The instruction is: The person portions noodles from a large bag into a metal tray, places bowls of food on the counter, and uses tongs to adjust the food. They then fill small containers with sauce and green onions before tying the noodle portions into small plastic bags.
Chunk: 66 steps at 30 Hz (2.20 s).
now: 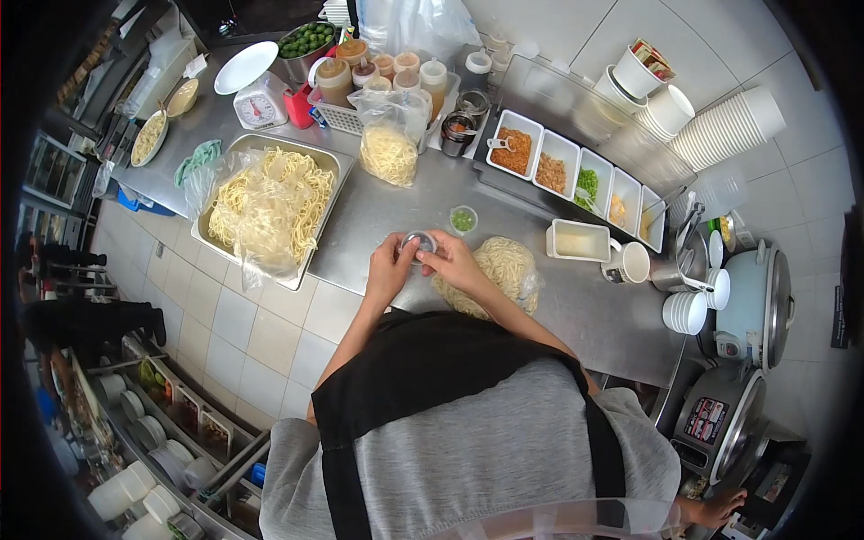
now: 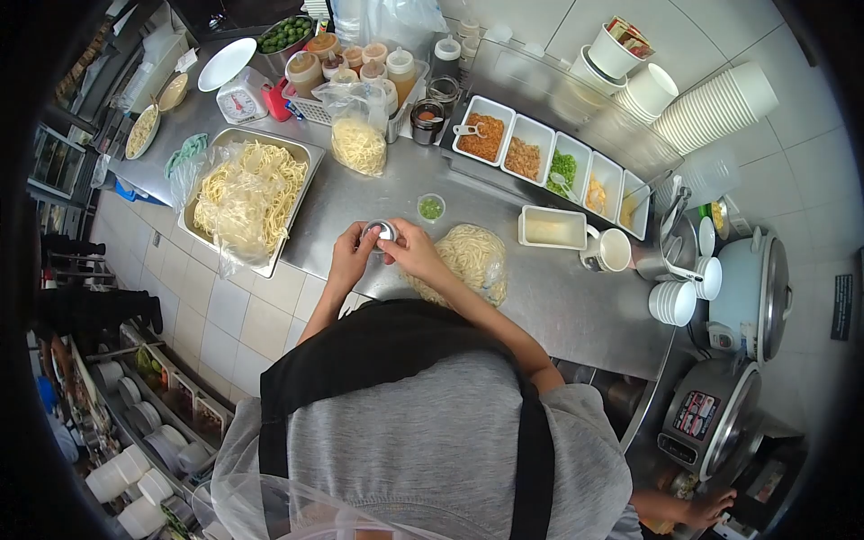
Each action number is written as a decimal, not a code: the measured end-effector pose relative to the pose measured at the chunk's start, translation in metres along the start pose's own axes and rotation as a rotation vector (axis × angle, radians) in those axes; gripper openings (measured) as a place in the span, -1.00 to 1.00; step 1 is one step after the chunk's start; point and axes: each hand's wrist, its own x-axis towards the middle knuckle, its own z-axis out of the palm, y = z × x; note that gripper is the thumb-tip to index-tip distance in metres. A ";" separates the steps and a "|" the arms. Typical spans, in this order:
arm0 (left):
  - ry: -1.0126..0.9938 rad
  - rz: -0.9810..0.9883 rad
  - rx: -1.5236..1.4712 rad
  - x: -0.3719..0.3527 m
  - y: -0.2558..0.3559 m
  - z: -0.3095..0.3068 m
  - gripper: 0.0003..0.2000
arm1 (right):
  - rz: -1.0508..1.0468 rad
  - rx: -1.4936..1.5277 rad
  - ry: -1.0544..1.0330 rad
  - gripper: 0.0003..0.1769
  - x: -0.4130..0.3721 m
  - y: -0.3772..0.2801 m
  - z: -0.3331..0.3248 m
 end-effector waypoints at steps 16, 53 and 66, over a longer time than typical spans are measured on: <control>-0.044 -0.036 -0.065 0.014 -0.006 -0.003 -0.80 | 0.033 -0.226 0.041 -0.77 0.009 -0.017 -0.007; 0.757 0.963 0.853 0.418 0.196 -0.114 -0.81 | -0.406 -1.021 0.403 -0.51 0.005 -0.054 -0.017; 0.523 0.655 1.156 0.466 0.299 -0.145 -0.80 | -0.266 -0.856 0.633 -0.57 -0.074 -0.062 -0.038</control>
